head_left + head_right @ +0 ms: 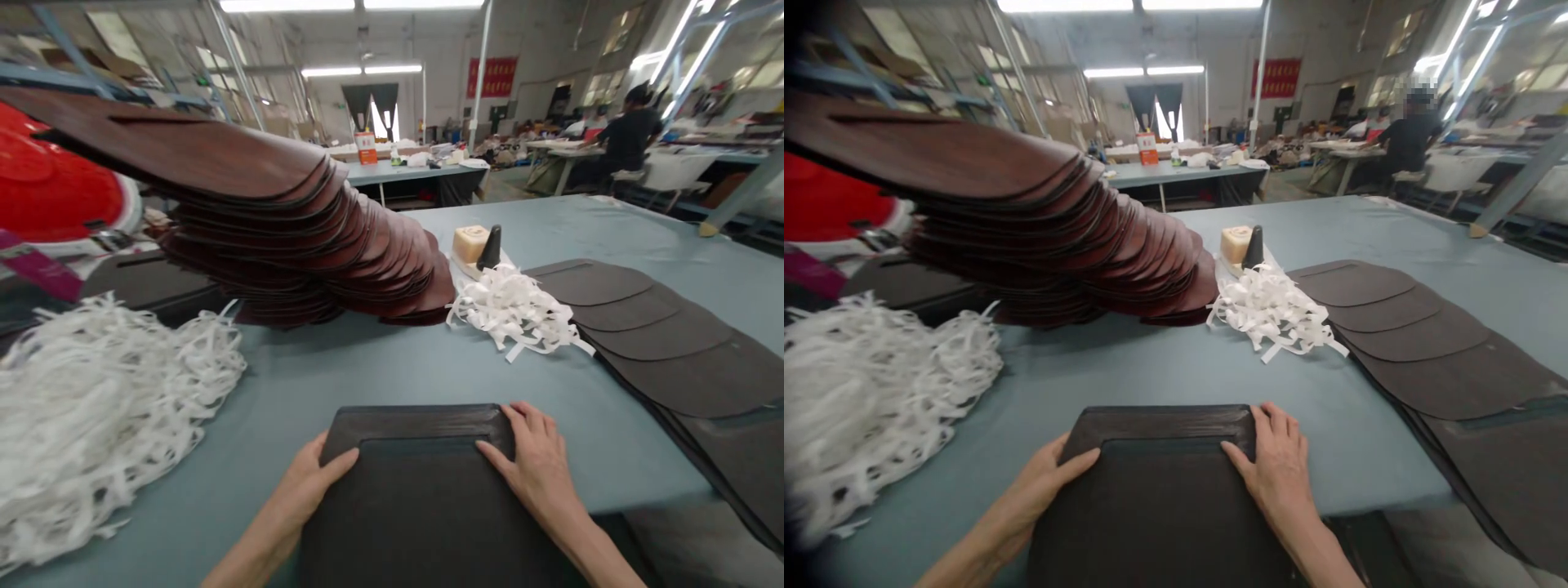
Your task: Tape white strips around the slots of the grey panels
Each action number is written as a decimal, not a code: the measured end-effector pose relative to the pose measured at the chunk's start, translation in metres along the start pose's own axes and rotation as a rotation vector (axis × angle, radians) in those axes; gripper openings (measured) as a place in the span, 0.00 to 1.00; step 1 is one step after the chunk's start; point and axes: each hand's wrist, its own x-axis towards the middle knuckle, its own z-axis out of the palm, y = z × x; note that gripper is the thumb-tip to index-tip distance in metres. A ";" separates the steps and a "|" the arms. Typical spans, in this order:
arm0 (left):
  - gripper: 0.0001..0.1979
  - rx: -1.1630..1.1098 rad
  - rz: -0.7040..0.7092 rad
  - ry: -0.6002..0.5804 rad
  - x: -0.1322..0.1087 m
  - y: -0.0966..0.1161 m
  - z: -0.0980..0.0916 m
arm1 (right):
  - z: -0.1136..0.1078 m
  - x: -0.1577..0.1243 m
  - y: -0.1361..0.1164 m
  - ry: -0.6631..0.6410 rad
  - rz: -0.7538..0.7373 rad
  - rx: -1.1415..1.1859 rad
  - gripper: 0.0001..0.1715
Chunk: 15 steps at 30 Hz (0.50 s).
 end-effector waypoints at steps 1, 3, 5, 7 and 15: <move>0.28 -0.038 -0.029 -0.013 -0.002 0.003 0.001 | 0.004 0.000 0.005 -0.012 -0.010 -0.018 0.28; 0.26 -0.113 -0.076 -0.049 -0.004 0.008 0.004 | 0.010 -0.002 0.006 -0.008 -0.002 0.007 0.28; 0.24 -0.179 -0.105 -0.089 -0.005 0.009 0.004 | 0.010 -0.003 0.001 0.010 0.056 0.103 0.32; 0.22 -0.233 -0.132 -0.097 -0.007 0.008 0.000 | 0.003 -0.001 -0.005 -0.029 0.168 0.294 0.38; 0.18 -0.408 -0.222 0.094 -0.033 -0.003 -0.028 | -0.043 0.019 -0.023 -0.804 0.566 1.651 0.20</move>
